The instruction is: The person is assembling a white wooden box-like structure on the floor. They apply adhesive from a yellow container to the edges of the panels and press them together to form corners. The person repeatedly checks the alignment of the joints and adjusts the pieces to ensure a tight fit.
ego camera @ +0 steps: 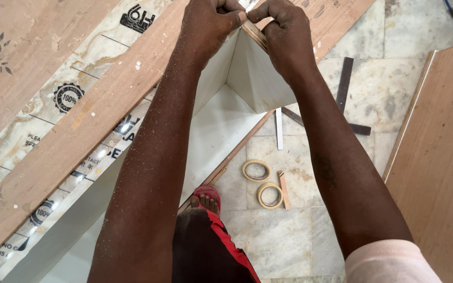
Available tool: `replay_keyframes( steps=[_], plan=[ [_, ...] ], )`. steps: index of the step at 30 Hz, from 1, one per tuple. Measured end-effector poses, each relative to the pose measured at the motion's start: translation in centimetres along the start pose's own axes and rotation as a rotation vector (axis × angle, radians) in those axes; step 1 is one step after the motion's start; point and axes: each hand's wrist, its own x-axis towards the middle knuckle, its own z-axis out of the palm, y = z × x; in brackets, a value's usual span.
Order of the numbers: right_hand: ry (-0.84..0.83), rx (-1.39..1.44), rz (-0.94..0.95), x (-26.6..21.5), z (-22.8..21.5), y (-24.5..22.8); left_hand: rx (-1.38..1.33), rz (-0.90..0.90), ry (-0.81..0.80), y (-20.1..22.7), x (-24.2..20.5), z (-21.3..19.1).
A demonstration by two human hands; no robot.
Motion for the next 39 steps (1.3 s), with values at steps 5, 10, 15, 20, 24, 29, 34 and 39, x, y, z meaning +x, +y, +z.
replay_keyframes(
  steps=[5,10,15,20,24,29,34,39],
  plan=[
    [-0.014,-0.016,-0.020,0.0,-0.2,0.3,0.014,0.014,0.002,-0.3,0.1,0.0],
    [-0.005,-0.062,-0.040,0.1,-0.2,0.7,0.023,0.012,-0.005,-0.5,0.3,0.2],
    [-0.011,-0.053,-0.051,0.1,-0.3,0.9,0.019,0.001,-0.007,-0.4,0.3,0.2],
    [-0.019,-0.082,-0.009,0.2,-0.4,0.8,0.018,-0.011,-0.015,-0.2,0.2,0.2],
    [-0.024,-0.089,-0.022,0.2,-0.3,0.7,0.002,0.001,-0.001,-0.3,0.2,0.3],
    [-0.017,-0.101,-0.094,0.2,-0.3,0.8,0.009,-0.007,0.008,-0.6,0.2,0.2],
    [-0.015,-0.125,-0.110,0.3,-0.2,0.7,0.017,-0.015,0.021,-1.1,0.4,0.3],
    [-0.028,-0.064,-0.023,0.1,-0.3,0.5,0.064,-0.021,0.035,-1.5,0.3,0.3]
  ],
)
